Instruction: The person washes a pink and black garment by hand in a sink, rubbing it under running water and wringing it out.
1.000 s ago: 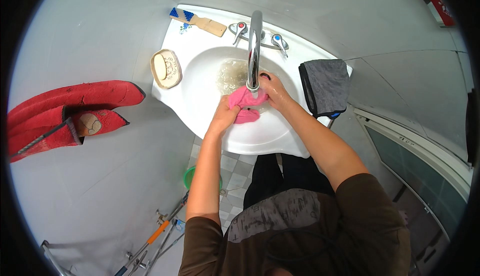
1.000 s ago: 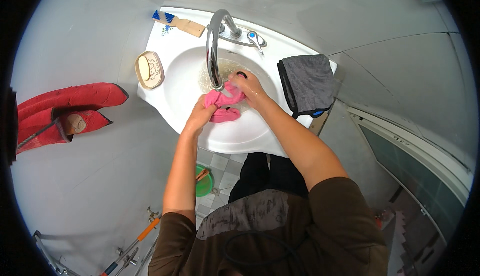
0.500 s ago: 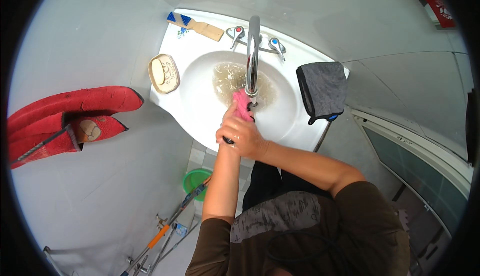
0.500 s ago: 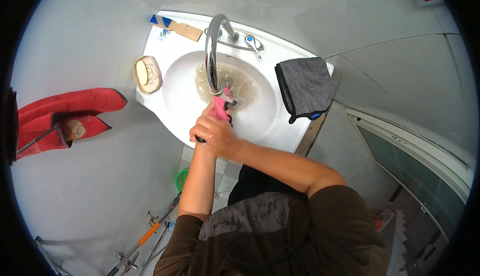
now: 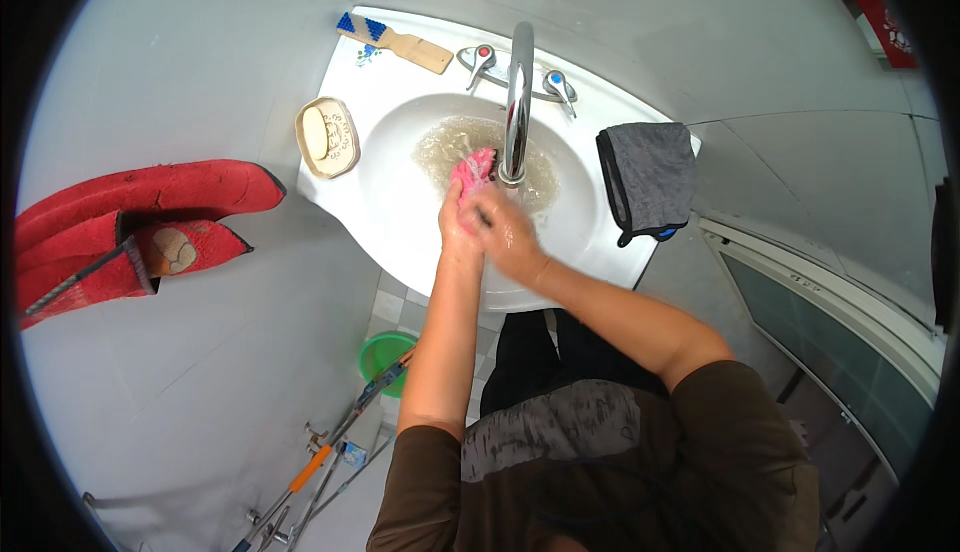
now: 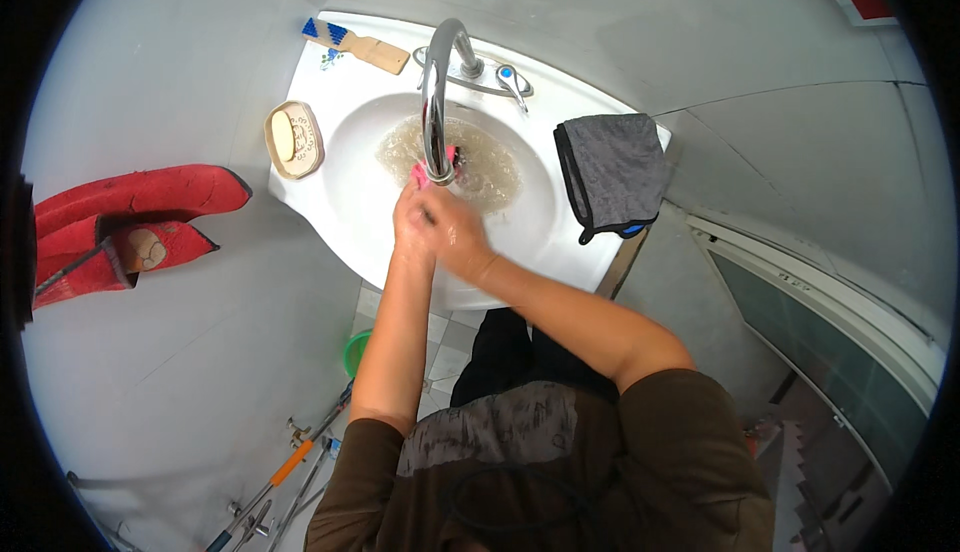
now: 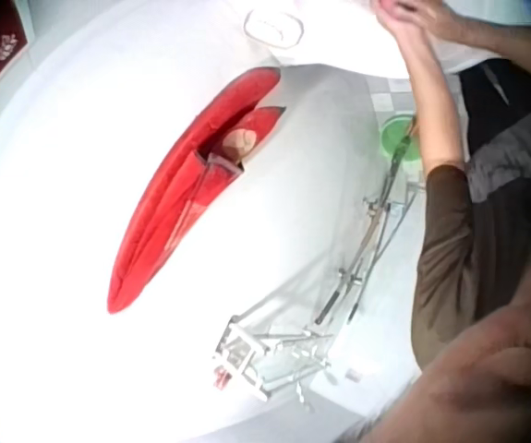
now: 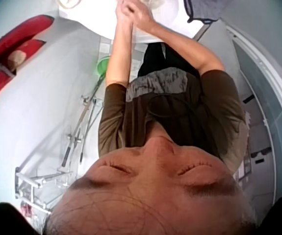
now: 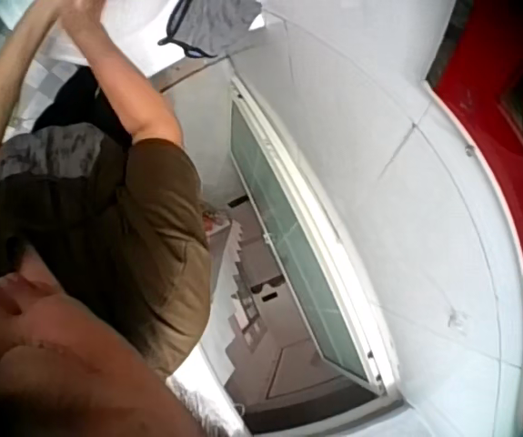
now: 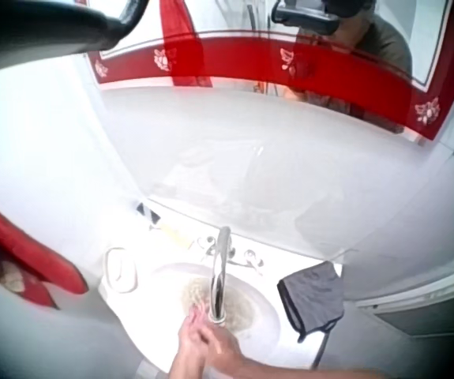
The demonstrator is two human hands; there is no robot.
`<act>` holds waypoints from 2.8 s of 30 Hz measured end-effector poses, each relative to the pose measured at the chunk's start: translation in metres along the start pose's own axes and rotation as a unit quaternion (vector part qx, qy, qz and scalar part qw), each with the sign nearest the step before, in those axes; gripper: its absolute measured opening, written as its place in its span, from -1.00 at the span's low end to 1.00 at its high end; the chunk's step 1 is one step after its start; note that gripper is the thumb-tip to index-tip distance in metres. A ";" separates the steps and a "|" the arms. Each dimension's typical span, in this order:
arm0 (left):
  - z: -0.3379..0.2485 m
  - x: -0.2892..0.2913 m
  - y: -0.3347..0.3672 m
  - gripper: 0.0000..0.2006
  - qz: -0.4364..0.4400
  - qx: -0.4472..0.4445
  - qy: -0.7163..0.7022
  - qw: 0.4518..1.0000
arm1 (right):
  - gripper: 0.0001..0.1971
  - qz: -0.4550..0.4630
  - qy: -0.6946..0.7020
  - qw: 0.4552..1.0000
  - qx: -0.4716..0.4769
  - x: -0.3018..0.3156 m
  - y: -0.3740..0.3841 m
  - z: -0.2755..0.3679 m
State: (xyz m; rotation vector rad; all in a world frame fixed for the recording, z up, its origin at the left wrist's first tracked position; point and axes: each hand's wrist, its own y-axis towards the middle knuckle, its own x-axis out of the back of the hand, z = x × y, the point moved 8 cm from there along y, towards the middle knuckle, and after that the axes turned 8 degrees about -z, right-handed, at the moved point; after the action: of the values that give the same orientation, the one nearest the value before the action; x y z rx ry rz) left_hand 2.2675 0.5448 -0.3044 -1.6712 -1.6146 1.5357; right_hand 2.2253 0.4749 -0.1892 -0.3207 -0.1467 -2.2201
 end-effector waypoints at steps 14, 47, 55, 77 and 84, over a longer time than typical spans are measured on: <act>-0.006 -0.020 -0.029 -0.56 0.054 -0.040 0.047 0.997 | -0.87 -0.044 -0.083 0.992 0.084 0.055 0.022 -0.031; -0.078 0.004 -0.057 -0.64 0.032 -0.210 0.369 0.905 | -0.76 0.211 -0.307 0.927 0.042 0.114 0.027 -0.034; -0.003 0.043 -0.022 -0.63 -0.097 -0.038 0.192 0.976 | -0.77 0.100 0.225 0.950 -0.192 0.052 0.005 -0.069; 0.012 0.000 -0.040 -0.79 0.041 -0.001 -0.025 0.999 | -0.82 -0.026 0.106 0.979 -0.170 0.029 0.031 -0.119; 0.012 0.015 -0.057 -0.72 0.012 0.043 -0.088 0.995 | -0.81 0.077 -0.020 0.992 -0.101 -0.011 0.044 -0.171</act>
State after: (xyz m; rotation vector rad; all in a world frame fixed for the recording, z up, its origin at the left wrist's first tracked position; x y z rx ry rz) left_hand 2.2264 0.5688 -0.2681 -1.5541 -1.5920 1.7824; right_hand 2.2362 0.4190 -0.3571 -0.4710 0.0811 -2.0795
